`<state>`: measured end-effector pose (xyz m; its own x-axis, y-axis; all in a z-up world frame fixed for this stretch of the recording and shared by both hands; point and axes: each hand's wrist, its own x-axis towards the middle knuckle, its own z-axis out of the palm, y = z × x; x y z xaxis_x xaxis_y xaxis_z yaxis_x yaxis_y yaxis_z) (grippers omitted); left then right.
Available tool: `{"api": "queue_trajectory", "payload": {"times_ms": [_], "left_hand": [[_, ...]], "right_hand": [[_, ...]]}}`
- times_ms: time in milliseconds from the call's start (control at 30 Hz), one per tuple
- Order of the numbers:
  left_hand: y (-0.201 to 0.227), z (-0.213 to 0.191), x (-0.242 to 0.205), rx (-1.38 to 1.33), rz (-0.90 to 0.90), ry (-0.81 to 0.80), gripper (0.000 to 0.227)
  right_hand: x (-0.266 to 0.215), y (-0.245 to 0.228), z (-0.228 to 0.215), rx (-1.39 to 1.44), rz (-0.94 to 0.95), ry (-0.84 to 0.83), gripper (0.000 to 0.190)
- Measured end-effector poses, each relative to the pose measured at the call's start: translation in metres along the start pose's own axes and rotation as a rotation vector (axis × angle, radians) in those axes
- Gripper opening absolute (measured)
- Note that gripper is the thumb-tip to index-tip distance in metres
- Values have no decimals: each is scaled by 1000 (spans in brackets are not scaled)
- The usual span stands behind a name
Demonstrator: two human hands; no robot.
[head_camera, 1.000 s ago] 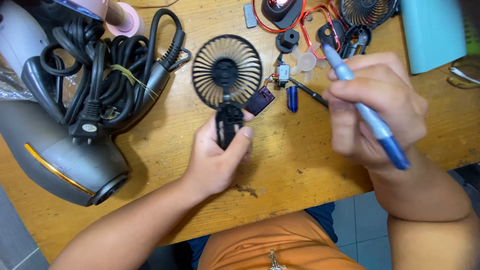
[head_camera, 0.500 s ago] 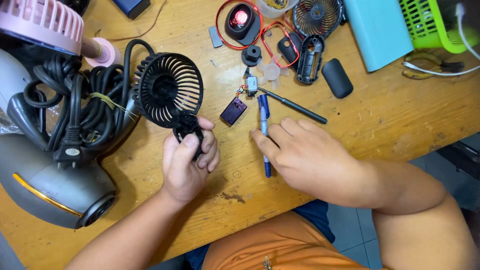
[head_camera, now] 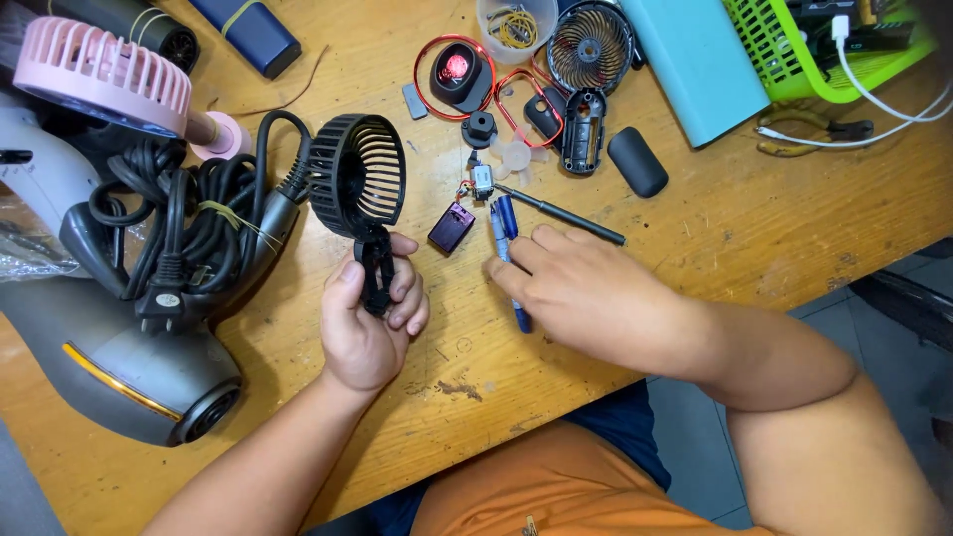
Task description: A person is using a blue marker to mark various parts of a disassembled small handheld fan on a wooden workbench.
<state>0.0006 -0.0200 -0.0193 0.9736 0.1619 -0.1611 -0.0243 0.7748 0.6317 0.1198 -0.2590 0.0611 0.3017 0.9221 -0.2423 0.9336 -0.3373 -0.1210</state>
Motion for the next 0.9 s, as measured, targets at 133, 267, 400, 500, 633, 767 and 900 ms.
{"api": "queue_trajectory", "payload": {"times_ms": [133, 267, 400, 500, 633, 767, 900], "left_hand": [[2, 4, -4, 63, 1, 38, 50], [2, 12, -5, 264, 15, 38, 32], [3, 16, -4, 352, 46, 29, 19], [-2, 14, -6, 375, 44, 71, 17], [2, 15, -4, 487, 56, 40, 16], [7, 20, -6, 549, 101, 6, 9], [11, 24, -2, 583, 118, -43, 13]], "right_hand": [[-19, 9, -28, 58, 88, -9, 32], [-28, -2, -26, 90, 5, -87, 22], [-4, 17, -31, 206, -46, 161, 17], [4, 39, -29, 49, -28, 320, 45], [17, 50, -7, 47, 18, 170, 53], [25, 44, -5, -4, -29, 224, 48], [25, 33, -9, -2, -13, 172, 45]]}}
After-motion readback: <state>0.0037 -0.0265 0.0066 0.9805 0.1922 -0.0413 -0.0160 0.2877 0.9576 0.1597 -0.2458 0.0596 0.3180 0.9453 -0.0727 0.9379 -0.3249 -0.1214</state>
